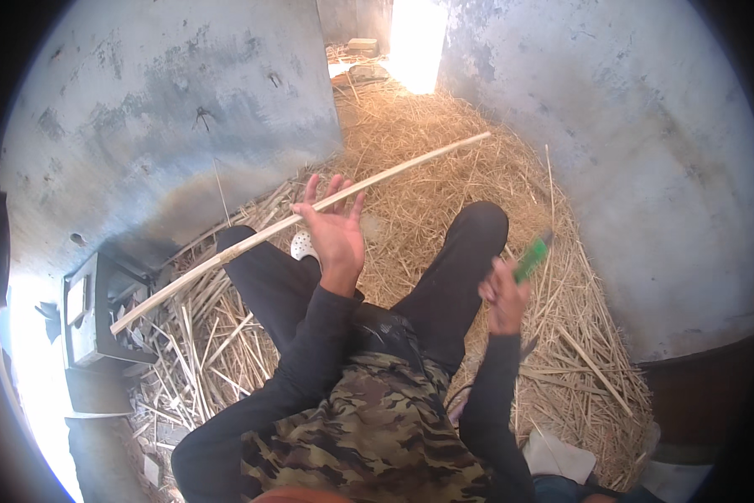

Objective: The person sits on a straw-covered floor and uses a green utility knife to shave the surface of a long, thin wooden stick. They rotate the stick and scrape along its length to smooth it. Later, they switch to a larger knife to continue the shaving process on the same stick.

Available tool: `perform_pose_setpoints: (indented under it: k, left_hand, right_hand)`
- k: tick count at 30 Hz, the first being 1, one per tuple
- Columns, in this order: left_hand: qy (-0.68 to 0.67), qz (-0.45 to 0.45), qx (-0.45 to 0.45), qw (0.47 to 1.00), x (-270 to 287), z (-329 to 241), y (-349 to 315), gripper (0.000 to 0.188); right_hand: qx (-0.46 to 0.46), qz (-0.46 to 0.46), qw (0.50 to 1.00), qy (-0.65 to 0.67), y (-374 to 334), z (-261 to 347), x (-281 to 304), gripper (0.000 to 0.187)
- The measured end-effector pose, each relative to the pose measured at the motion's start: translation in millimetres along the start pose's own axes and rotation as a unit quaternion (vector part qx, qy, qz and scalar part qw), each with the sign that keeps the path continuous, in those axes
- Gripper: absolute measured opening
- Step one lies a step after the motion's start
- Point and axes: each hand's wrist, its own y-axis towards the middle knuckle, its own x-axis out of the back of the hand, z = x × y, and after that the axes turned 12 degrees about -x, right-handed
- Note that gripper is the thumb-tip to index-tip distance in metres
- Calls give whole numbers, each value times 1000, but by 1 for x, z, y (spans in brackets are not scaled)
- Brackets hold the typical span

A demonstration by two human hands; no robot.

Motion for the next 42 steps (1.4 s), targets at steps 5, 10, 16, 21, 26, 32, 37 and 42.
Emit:
perform_pose_setpoints:
  k: [5,10,16,21,26,32,37,42]
  left_hand:
    - [-53,53,-11,997,-15,-9,-17,66]
    - [45,102,33,993,9,-9,-13,62]
    - [403,397,117,816,39,-81,-34,36]
    - [657,428,-298,545,24,-119,43,55]
    - [223,445,396,772,53,-79,44,30]
    - [220,250,406,851,49,-27,39,25]
    - [236,187,386,872,38,-7,53,25]
    - [245,183,369,878,32,-7,56,25]
  right_hand:
    - [-48,162,985,-18,54,-19,-141,31]
    - [44,159,986,-2,84,-17,-200,22]
    - [39,279,952,-124,137,20,-212,25]
    - [-29,335,929,-154,192,58,-214,26]
    - [-16,313,937,-156,240,72,-216,26]
    - [-79,235,959,-135,282,38,-167,24]
    - [-141,333,916,-174,288,29,-138,48]
    - [-163,369,904,-143,277,33,-142,46]
